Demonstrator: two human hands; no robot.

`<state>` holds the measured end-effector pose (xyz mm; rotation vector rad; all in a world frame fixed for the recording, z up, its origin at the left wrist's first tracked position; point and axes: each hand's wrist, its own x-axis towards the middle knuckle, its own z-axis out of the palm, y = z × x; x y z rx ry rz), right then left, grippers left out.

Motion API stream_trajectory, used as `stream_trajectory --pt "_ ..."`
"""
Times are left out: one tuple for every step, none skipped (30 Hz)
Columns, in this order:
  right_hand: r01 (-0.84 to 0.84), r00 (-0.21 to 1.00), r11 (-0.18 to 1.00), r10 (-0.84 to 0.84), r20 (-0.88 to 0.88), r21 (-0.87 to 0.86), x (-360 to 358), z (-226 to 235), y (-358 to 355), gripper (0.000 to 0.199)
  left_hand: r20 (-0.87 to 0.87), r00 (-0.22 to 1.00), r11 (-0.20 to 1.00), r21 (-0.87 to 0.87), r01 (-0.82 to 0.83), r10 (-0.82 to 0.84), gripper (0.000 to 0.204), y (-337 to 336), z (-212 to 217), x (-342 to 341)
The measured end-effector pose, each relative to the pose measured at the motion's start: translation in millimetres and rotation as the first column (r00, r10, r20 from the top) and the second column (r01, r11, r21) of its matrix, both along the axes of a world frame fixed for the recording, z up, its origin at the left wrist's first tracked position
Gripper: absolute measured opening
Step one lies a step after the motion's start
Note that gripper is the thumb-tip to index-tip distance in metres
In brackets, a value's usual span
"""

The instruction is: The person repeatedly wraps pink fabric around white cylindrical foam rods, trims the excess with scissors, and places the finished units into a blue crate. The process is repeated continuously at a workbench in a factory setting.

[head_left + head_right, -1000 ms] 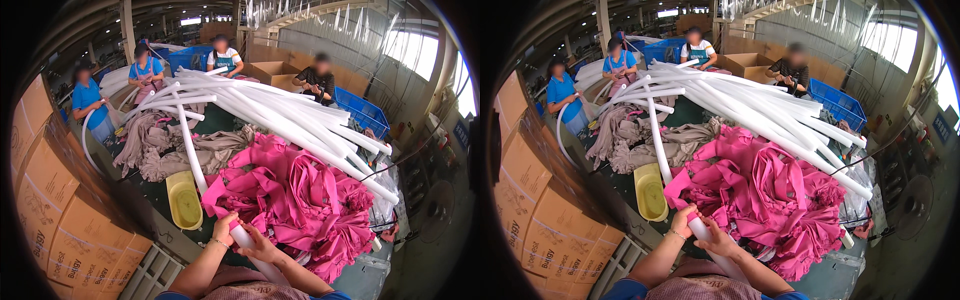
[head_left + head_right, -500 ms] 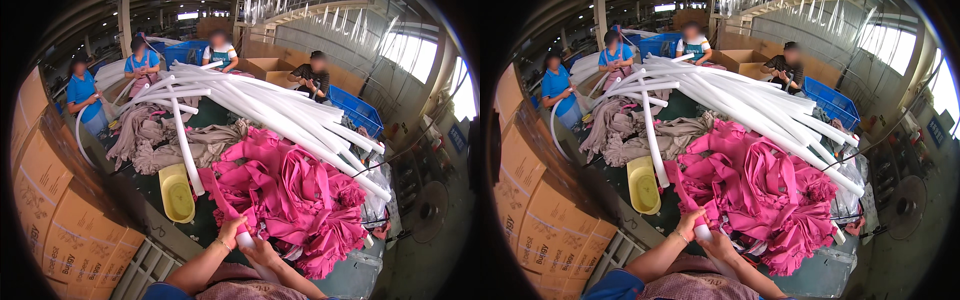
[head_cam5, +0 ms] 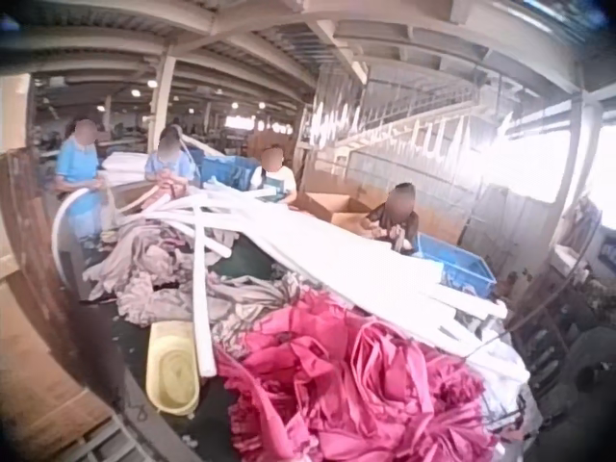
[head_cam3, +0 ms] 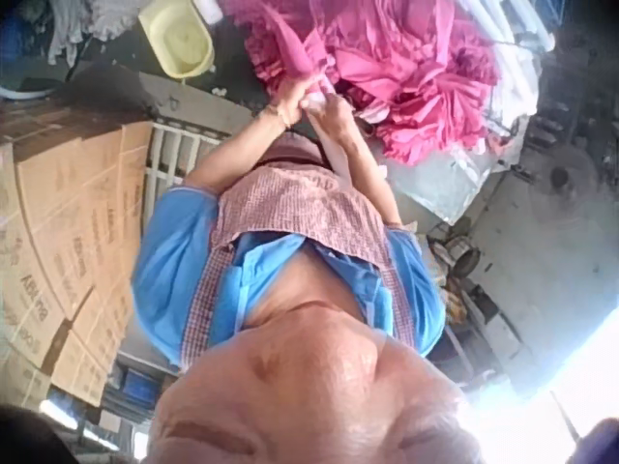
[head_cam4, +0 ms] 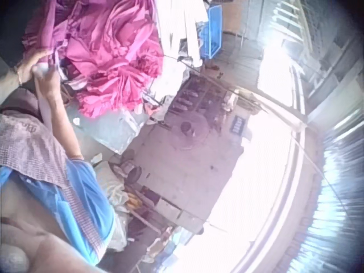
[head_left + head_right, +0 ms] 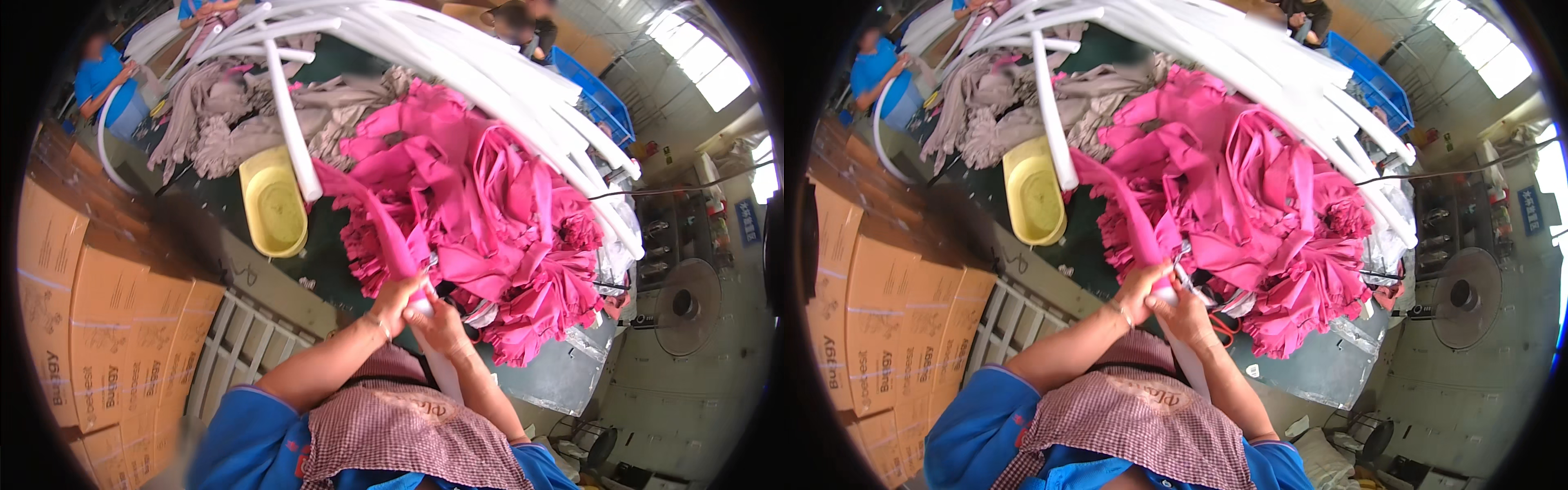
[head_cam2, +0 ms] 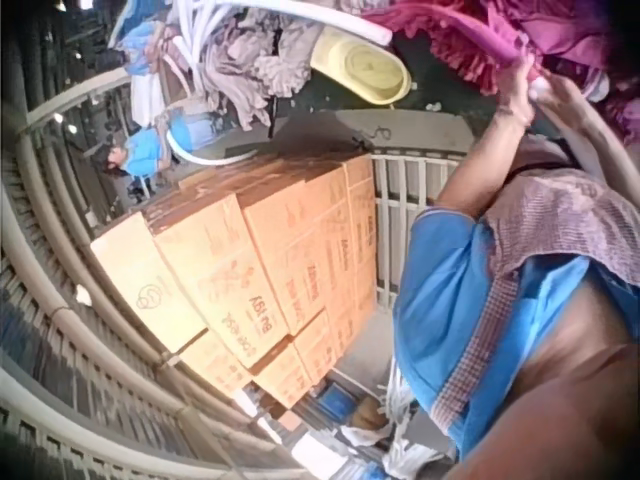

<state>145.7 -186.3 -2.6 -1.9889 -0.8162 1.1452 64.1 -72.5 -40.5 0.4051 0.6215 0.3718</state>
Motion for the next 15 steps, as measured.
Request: stream_trajectory --pt "0.011 1.000 0.968 -0.016 0.015 0.251 0 -19 -5 0.062 -0.012 1.000 0.999 0.025 0.027 -0.027 0.020 -8 2 -2" --pt "-0.002 0.999 0.870 -0.022 0.043 0.493 -1 -39 -9 0.061 -0.014 0.999 0.997 0.059 0.046 -0.046 0.019 -11 5 -4" --pt "0.101 0.995 0.868 -0.086 -0.054 0.486 -4 -62 -16 0.061 0.009 0.994 0.993 0.040 0.112 -0.113 0.019 -16 4 -2" --pt "0.205 0.976 0.858 -0.143 -0.163 0.472 -3 -76 -16 0.061 0.020 0.984 0.984 0.024 0.177 -0.178 0.019 -17 3 -2" --pt "0.217 0.963 0.946 -0.167 -0.211 0.241 -5 -41 -11 0.059 0.039 0.984 0.985 0.008 0.174 -0.175 0.022 -11 -4 -4" --pt "0.205 0.949 0.979 -0.199 -0.246 -0.002 -5 -1 -7 0.058 0.055 0.982 0.984 -0.014 0.180 -0.179 0.024 -6 -8 -3" --pt "0.159 0.958 0.985 -0.171 -0.229 -0.067 -3 10 -13 0.059 0.139 0.975 0.976 -0.109 0.189 -0.174 0.029 7 -5 0" --pt "0.112 0.966 0.985 -0.139 -0.217 -0.130 -2 16 -18 0.061 0.040 0.989 0.979 -0.145 0.144 -0.140 0.033 25 7 3" --pt "0.101 0.971 0.989 -0.122 -0.207 -0.108 -8 32 -23 0.055 0.039 0.996 0.990 -0.108 0.088 -0.084 0.033 38 18 4" --pt "0.098 0.976 0.991 -0.114 -0.188 -0.090 -10 46 -32 0.049 0.049 0.998 0.996 -0.076 0.040 -0.036 0.034 46 28 10" --pt "0.103 0.995 0.994 -0.103 0.005 0.037 -12 48 -40 0.049 0.168 0.982 0.992 -0.070 0.105 -0.092 0.037 53 37 16" --pt "0.139 0.990 0.984 -0.136 -0.037 0.111 -13 82 -35 0.052 0.247 0.966 0.997 0.043 0.068 -0.076 0.041 55 85 19" --pt "0.135 0.990 0.984 -0.129 -0.054 0.120 -11 113 -26 0.050 0.400 0.916 0.986 0.162 -0.039 -0.029 0.041 69 112 22" --pt "0.135 0.989 0.983 -0.127 -0.074 0.122 -11 130 -23 0.047 0.407 0.909 0.991 0.062 -0.122 0.086 0.038 88 142 22" --pt "0.093 0.996 0.965 -0.092 -0.016 0.247 -9 130 -23 0.047 0.444 0.891 0.995 -0.009 -0.099 0.093 0.037 120 151 29"
